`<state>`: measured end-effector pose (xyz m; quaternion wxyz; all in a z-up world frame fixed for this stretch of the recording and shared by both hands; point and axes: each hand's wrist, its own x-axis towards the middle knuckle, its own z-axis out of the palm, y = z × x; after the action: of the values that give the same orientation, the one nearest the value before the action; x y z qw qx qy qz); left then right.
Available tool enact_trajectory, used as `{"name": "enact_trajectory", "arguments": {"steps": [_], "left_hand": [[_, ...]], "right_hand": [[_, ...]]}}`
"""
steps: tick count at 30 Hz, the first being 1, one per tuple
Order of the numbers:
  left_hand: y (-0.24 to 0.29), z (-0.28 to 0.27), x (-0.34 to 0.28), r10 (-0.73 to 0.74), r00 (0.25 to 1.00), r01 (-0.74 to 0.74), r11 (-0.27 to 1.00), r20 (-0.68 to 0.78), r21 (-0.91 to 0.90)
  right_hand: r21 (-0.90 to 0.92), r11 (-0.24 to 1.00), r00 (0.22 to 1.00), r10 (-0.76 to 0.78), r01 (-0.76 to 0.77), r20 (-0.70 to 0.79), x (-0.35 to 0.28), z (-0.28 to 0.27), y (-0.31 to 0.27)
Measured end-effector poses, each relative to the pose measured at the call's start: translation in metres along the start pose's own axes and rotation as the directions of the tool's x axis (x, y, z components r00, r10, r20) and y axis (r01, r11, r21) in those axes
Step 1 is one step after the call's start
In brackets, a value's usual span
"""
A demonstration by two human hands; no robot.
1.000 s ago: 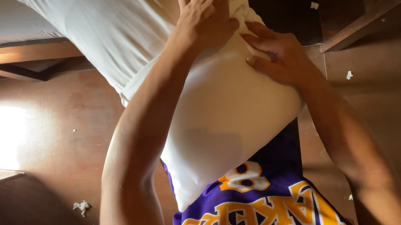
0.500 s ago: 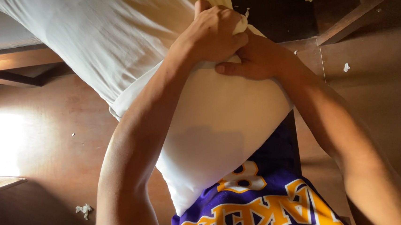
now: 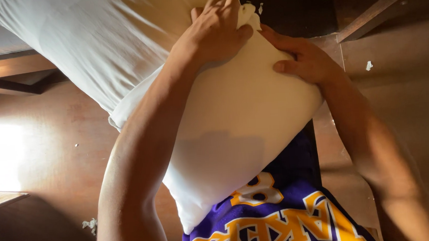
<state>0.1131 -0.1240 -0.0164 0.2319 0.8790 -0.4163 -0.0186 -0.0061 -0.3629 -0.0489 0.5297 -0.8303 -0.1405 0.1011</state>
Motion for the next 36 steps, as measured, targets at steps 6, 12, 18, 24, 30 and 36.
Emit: {"name": "enact_trajectory", "arguments": {"steps": [6, 12, 18, 24, 30, 36], "left_hand": [[0.009, -0.003, 0.035, -0.282, 0.955, 0.27, 0.954, 0.093, 0.129], [0.027, 0.014, 0.041, -0.145, 0.978, 0.113, 0.973, 0.152, 0.2], [0.023, 0.041, 0.023, 0.091, 0.99, -0.076, 0.989, -0.11, 0.127], [0.027, -0.006, -0.005, 0.121, 0.973, -0.104, 0.99, -0.196, 0.097], [0.037, -0.041, -0.051, 0.008, 0.938, 0.125, 0.925, -0.346, 0.359], [0.034, -0.006, -0.05, 0.144, 0.945, -0.052, 0.952, -0.293, 0.3]], "right_hand": [[0.059, 0.993, 0.993, -0.108, 0.106, 0.045, 0.005, 0.009, -0.016], [0.213, 0.977, 0.987, -0.054, 0.021, 0.149, 0.016, 0.013, -0.003], [-0.165, 0.982, 0.989, 0.111, -0.093, 0.102, 0.039, 0.027, -0.002], [-0.318, 0.933, 0.985, -0.156, 0.17, 0.069, 0.022, 0.027, -0.065], [-0.553, 0.736, 0.914, -0.381, 0.39, 0.138, -0.009, 0.029, -0.105], [-0.654, 0.625, 0.904, -0.3, 0.427, 0.304, 0.011, 0.05, -0.079]]}}
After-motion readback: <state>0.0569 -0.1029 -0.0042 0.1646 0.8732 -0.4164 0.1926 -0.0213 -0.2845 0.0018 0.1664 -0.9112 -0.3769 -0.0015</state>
